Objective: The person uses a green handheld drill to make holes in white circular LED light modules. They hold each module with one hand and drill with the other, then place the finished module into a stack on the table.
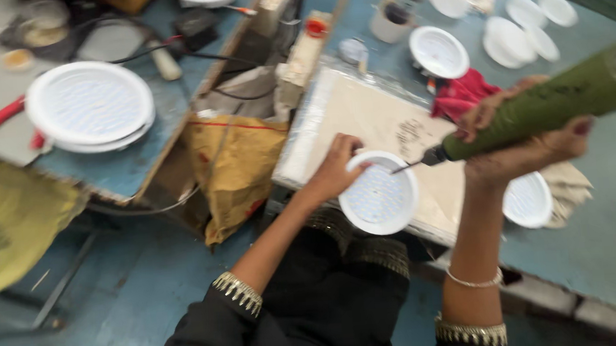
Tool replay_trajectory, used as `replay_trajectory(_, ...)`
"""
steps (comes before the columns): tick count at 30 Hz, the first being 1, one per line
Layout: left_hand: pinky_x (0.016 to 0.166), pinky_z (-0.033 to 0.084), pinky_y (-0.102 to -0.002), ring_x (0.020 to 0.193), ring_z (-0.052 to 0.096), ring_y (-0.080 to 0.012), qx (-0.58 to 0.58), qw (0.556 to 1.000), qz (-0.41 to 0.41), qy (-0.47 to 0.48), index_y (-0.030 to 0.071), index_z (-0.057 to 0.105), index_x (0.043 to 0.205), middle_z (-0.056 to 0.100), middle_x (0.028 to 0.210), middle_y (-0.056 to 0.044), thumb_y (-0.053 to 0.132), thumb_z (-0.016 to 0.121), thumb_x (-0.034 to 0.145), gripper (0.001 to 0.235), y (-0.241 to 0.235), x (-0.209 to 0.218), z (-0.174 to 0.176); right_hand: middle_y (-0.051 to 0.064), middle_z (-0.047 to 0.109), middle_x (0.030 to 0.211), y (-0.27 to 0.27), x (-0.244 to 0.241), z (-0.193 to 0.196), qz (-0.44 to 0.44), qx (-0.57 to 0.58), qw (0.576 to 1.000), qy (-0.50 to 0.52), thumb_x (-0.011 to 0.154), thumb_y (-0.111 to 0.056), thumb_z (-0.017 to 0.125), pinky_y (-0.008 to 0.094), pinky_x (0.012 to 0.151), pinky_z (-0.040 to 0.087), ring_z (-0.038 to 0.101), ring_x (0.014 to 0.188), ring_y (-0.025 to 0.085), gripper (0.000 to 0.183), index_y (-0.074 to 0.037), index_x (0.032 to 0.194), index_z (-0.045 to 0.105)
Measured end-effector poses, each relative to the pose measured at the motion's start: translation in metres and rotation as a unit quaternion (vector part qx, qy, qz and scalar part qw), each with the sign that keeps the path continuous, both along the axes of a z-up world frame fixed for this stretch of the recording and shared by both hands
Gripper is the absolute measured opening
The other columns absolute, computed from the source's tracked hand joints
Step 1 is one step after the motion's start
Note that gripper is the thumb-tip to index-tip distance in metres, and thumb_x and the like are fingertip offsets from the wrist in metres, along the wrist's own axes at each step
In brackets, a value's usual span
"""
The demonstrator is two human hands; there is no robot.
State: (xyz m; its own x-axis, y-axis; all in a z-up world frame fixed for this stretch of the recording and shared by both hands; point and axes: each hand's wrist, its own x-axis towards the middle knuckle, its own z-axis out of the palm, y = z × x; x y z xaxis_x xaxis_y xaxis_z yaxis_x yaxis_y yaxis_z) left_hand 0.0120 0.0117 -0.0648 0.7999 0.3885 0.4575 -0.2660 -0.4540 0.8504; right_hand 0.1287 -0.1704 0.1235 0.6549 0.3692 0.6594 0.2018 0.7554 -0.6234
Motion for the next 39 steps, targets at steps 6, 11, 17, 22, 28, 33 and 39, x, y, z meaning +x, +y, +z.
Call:
replay_trajectory(6, 0.074, 0.051, -0.037, 0.079, 0.061, -0.026, -0.032, 0.997, -0.023, 0.067, 0.0, 0.061, 0.092, 0.057, 0.093, -0.013, 0.025, 0.078, 0.087, 0.031, 0.008, -0.01, 0.022, 0.016, 0.05, 0.084, 0.015, -0.027, 0.013, -0.017, 0.009, 1.0, 0.015, 0.101, -0.067, 0.043, 0.035, 0.042, 0.045, 0.052, 0.053, 0.025, 0.072, 0.004, 0.113, 0.045)
replay_trajectory(11, 0.074, 0.049, -0.039, 0.079, 0.061, -0.0275, -0.02, 0.995, -0.027, 0.092, -0.001, 0.061, 0.089, 0.056, 0.092, -0.013, 0.031, 0.075, 0.09, 0.035, 0.01, -0.016, 0.036, 0.013, 0.047, 0.081, 0.027, -0.033, 0.013, 0.002, -0.016, 1.0, 0.012, 0.101, -0.07, 0.046, 0.035, 0.044, 0.044, 0.049, 0.053, 0.024, 0.073, 0.002, 0.111, 0.043)
replay_trajectory(17, 0.077, 0.049, -0.04, 0.084, 0.062, -0.0295, -0.019, 0.995, -0.032, 0.092, -0.002, 0.062, 0.09, 0.059, 0.096, -0.014, 0.031, 0.071, 0.092, 0.035, 0.009, -0.017, 0.037, 0.013, 0.048, 0.091, 0.031, -0.037, 0.009, 0.003, -0.021, 0.999, 0.034, 0.097, -0.07, 0.05, 0.036, 0.046, 0.044, 0.049, 0.056, 0.024, 0.074, 0.003, 0.11, 0.042)
replay_trajectory(22, 0.078, 0.049, -0.04, 0.086, 0.063, -0.0304, -0.023, 0.994, -0.033, 0.098, -0.002, 0.062, 0.092, 0.06, 0.096, -0.014, 0.03, 0.07, 0.092, 0.033, 0.009, -0.017, 0.036, 0.013, 0.047, 0.091, 0.033, -0.04, 0.008, 0.004, -0.022, 0.999, 0.024, 0.096, -0.071, 0.052, 0.036, 0.046, 0.044, 0.048, 0.055, 0.024, 0.076, 0.003, 0.111, 0.043)
replay_trajectory(28, 0.078, 0.048, -0.04, 0.085, 0.062, -0.0304, -0.02, 0.995, -0.032, 0.095, -0.002, 0.062, 0.091, 0.059, 0.095, -0.013, 0.03, 0.07, 0.092, 0.033, 0.008, -0.017, 0.037, 0.014, 0.047, 0.088, 0.032, -0.04, 0.008, 0.007, -0.031, 0.999, 0.015, 0.098, -0.071, 0.052, 0.036, 0.045, 0.043, 0.048, 0.053, 0.024, 0.077, 0.004, 0.111, 0.043)
replay_trajectory(33, 0.078, 0.048, -0.041, 0.085, 0.062, -0.0318, -0.014, 0.995, -0.029, 0.097, -0.002, 0.061, 0.091, 0.058, 0.094, -0.014, 0.03, 0.07, 0.092, 0.033, 0.008, -0.018, 0.038, 0.014, 0.048, 0.092, 0.034, -0.039, 0.006, 0.003, -0.024, 0.999, 0.026, 0.095, -0.07, 0.052, 0.037, 0.044, 0.043, 0.048, 0.053, 0.025, 0.077, 0.004, 0.111, 0.042)
replay_trajectory(39, 0.078, 0.049, -0.041, 0.086, 0.063, -0.0311, -0.021, 0.995, -0.026, 0.091, -0.002, 0.062, 0.091, 0.059, 0.095, -0.013, 0.03, 0.068, 0.093, 0.033, 0.007, -0.018, 0.036, 0.013, 0.049, 0.086, 0.037, -0.043, -0.006, 0.021, -0.048, 0.998, 0.027, 0.092, -0.074, 0.051, 0.037, 0.046, 0.043, 0.049, 0.055, 0.025, 0.078, 0.0, 0.113, 0.043)
